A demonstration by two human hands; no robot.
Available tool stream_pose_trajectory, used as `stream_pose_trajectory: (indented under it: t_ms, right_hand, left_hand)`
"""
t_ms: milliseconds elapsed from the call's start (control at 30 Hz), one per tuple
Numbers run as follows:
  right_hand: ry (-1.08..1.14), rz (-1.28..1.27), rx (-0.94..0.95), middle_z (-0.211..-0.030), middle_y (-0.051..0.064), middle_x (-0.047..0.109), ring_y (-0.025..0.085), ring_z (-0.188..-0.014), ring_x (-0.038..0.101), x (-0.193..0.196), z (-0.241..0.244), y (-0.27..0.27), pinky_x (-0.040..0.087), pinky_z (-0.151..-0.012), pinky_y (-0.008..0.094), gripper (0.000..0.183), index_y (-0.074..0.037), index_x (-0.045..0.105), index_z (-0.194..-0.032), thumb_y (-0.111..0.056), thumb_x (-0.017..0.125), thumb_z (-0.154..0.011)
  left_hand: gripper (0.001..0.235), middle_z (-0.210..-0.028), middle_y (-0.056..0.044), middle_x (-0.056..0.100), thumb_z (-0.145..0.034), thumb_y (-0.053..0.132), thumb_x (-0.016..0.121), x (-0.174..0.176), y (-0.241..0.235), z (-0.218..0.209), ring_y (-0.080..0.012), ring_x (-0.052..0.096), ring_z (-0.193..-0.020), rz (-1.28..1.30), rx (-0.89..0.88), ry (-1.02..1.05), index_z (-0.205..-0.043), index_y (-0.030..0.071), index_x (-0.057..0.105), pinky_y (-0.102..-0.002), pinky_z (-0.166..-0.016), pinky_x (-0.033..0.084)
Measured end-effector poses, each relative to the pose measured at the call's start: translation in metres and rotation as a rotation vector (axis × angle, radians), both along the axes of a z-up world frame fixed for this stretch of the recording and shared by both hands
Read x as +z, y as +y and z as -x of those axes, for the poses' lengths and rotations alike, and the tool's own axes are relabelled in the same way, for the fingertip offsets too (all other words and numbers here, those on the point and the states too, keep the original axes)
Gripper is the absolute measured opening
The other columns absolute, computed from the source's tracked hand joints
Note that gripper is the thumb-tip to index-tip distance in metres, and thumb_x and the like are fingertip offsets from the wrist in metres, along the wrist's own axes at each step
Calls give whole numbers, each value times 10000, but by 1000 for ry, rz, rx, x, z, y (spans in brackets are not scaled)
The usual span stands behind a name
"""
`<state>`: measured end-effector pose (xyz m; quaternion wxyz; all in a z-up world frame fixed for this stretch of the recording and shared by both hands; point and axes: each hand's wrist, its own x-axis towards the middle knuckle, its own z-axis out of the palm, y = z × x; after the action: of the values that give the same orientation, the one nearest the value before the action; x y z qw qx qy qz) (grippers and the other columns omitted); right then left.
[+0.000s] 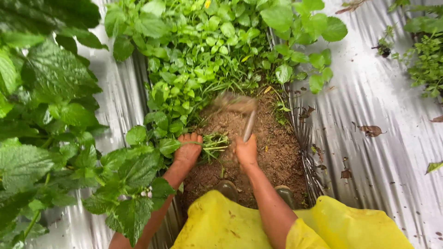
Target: The person uses a hoe to loosen soil and uproot weeds from a garden bed. They gather the removed weeds by hand and toss them aside, repeating the process along the row of plants.
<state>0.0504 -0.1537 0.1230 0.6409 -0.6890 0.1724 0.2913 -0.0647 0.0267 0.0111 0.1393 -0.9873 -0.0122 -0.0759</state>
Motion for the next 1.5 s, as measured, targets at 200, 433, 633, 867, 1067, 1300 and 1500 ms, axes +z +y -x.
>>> stream_pose_trajectory:
  t_ms: [200,433,633,867,1067,1300,1500]
  right_hand:
    - [33,64,66,-656,109,576,175,-470,581,-3,3,-2,549,-368,354,324,3,435,-1230,-172,548,-982]
    - [16,31,4,-575,60,524,166,-384,530,38,2,1,478,-312,304,233,22,456,-1162,-89,509,-964]
    - [124,43,430,-608,81,580,150,-422,586,20,42,-31,541,-334,287,277,34,478,-1213,-70,568,-972]
    - [61,134,183,-556,140,575,218,-384,590,2,37,-50,512,-340,342,327,58,471,-1201,-147,566,-965]
    - [-10,63,-296,-669,108,559,161,-435,563,-4,45,-43,515,-348,328,263,-24,405,-1201,-122,526,-989]
    - [21,81,-89,-666,98,537,170,-440,554,27,37,-36,510,-356,335,243,1,466,-1155,-102,543,-950]
    - [42,109,116,-643,103,590,201,-438,601,-2,54,-30,546,-372,365,277,-23,474,-1192,-132,583,-962]
  left_hand:
    - [78,-742,-95,539,-828,168,649,16,-2,-3,-323,570,-654,22,-3,16,-784,151,587,-481,-623,400]
    - [161,-816,-77,528,-773,219,709,-14,1,2,-296,559,-718,-35,-6,60,-850,154,583,-463,-651,385]
    - [686,-1669,-172,303,-919,108,707,97,-17,-33,-427,207,-1555,-108,-42,459,-1551,132,440,-408,-905,451]
    - [196,-757,-124,659,-945,199,547,-63,-4,14,-334,646,-726,-2,22,233,-861,113,702,-593,-864,404]
    - [231,-575,-126,506,-844,182,703,-76,-16,29,-319,526,-478,29,49,-71,-645,108,613,-527,-570,378]
    - [103,-628,-78,551,-828,145,654,-1,-53,67,-267,573,-540,-168,179,214,-735,133,611,-456,-515,413]
    - [83,-681,-90,554,-836,160,655,-33,-47,81,-287,595,-604,-113,225,113,-778,134,601,-435,-521,438]
